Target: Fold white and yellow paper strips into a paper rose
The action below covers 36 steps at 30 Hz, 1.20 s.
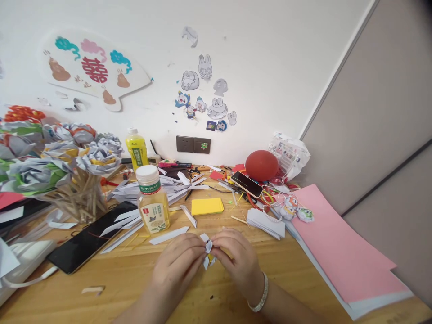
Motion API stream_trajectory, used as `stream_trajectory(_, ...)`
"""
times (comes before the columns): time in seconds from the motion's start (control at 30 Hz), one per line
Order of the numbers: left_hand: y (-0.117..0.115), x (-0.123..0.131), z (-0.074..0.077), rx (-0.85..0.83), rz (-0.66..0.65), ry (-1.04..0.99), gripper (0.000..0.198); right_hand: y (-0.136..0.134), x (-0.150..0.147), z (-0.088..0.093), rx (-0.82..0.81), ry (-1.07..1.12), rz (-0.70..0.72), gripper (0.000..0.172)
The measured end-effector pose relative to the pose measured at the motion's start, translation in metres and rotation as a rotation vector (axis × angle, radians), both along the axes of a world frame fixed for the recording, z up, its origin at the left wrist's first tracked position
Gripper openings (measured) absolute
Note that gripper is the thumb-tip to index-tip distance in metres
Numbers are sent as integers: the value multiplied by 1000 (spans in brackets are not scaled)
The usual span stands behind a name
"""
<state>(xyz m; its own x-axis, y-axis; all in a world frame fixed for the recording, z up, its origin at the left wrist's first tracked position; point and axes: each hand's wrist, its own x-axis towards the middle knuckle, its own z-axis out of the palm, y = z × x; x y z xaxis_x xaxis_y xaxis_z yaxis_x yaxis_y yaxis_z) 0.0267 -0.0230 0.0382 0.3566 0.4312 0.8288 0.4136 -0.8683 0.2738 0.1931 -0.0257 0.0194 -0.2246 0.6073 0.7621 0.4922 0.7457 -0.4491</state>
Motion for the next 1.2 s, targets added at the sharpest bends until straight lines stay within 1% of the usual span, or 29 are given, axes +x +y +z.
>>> stream_trajectory(0.17,1,0,-2,-15,-8,15,13,2,2,0,-26,-19,59,8)
stream_trajectory(0.3,3,-1,-5,-31,-21,31,14,4,3,2,-77,-30,76,9)
stream_trajectory(0.37,3,-1,-5,-44,-30,35,15,6,5,3,-101,-33,96,11)
stream_trajectory(0.43,3,-2,-3,-93,-54,47,14,8,6,4,-135,-30,126,16)
stream_trajectory(0.5,4,-3,2,-221,-96,66,12,10,8,5,-210,-11,164,20)
stream_trajectory(0.57,5,-5,6,-441,-121,102,9,11,10,7,-336,18,210,21)
stream_trajectory(0.63,8,-6,8,-682,-107,149,8,12,11,8,-469,44,262,20)
stream_trajectory(0.73,13,-6,2,-948,-116,166,10,13,11,7,-652,91,291,22)
stream_trajectory(0.83,19,-4,-9,-1168,-170,66,15,14,9,0,-926,217,326,25)
stream_trajectory(0.9,22,-3,-16,-1266,-180,6,18,16,7,-5,-1053,301,359,30)
stream_trajectory(1.03,27,-4,-25,-1410,-233,-48,26,19,3,-14,-1150,377,358,37)
stream_trajectory(1.13,28,-3,-28,-1461,-278,-62,31,20,5,-17,-1187,342,419,37)
stream_trajectory(1.2,27,-1,-29,-1468,-290,-53,31,21,7,-17,-1171,281,452,33)
